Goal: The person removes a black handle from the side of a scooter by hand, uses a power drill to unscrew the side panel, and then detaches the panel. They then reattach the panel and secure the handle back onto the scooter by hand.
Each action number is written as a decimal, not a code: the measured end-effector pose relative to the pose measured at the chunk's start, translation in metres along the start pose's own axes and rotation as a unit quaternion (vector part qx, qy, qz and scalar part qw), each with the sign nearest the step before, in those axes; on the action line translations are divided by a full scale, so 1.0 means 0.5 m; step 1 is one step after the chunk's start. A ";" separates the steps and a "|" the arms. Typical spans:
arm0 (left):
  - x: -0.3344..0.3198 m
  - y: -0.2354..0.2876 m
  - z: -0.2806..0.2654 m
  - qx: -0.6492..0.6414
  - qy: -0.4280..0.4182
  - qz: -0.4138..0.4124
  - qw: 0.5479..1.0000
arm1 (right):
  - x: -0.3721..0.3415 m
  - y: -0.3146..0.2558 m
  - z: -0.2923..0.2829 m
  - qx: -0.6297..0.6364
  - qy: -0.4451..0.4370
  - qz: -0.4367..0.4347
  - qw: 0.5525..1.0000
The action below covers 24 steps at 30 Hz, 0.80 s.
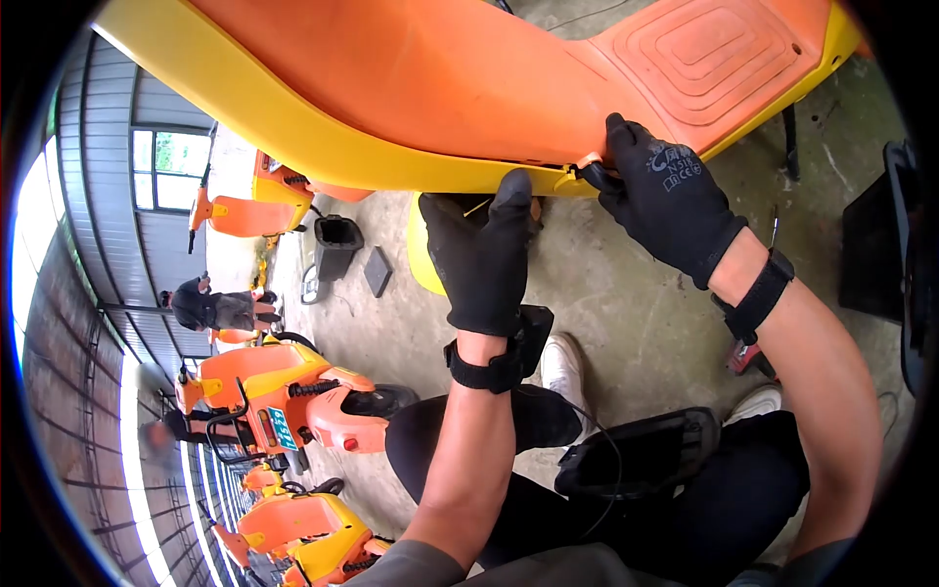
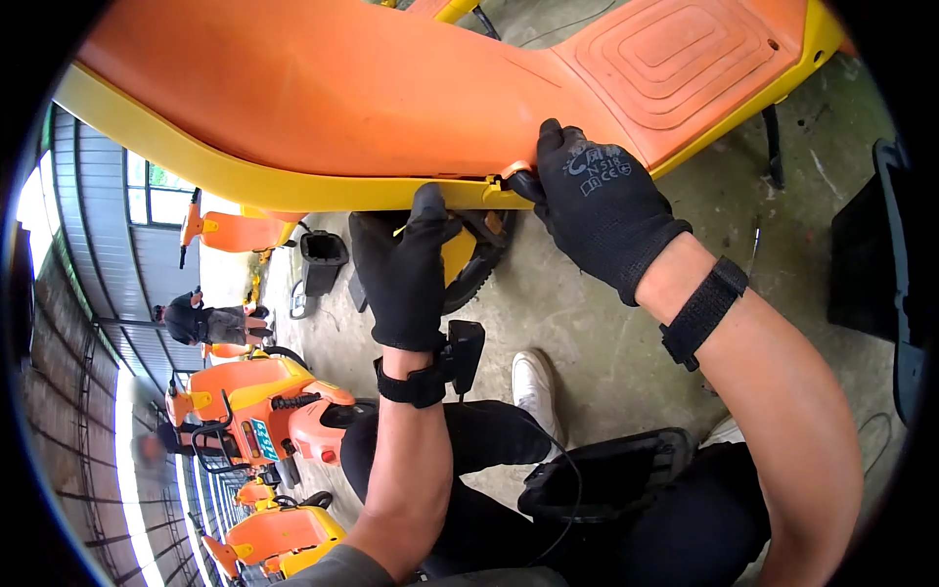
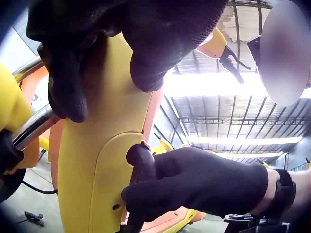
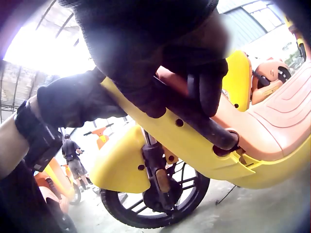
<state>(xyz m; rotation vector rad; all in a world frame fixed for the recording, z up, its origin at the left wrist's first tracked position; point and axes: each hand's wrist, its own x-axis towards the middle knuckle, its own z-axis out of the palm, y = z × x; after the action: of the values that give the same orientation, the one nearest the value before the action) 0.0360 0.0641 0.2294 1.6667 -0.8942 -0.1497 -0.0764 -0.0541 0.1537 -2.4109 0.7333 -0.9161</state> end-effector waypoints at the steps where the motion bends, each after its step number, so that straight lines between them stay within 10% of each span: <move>1: -0.002 0.006 -0.003 -0.009 -0.003 -0.016 1.000 | 0.001 0.002 -0.004 -0.001 0.000 0.000 1.000; 18: -0.003 -0.005 0.010 0.007 0.052 -0.078 0.996 | 0.004 0.010 -0.017 0.033 -0.008 -0.055 0.998; 21: 0.008 -0.050 0.006 0.046 0.061 0.066 0.995 | 0.006 0.013 -0.025 0.052 -0.011 -0.058 0.997; 24: 0.012 -0.023 -0.011 0.075 0.013 0.031 0.997 | 0.015 0.014 -0.045 0.044 -0.049 -0.035 0.997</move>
<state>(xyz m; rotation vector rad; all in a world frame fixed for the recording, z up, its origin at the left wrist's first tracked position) 0.0488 0.0652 0.2231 1.7731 -0.9558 -0.0176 -0.0897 -0.0687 0.1682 -2.3978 0.5646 -0.8330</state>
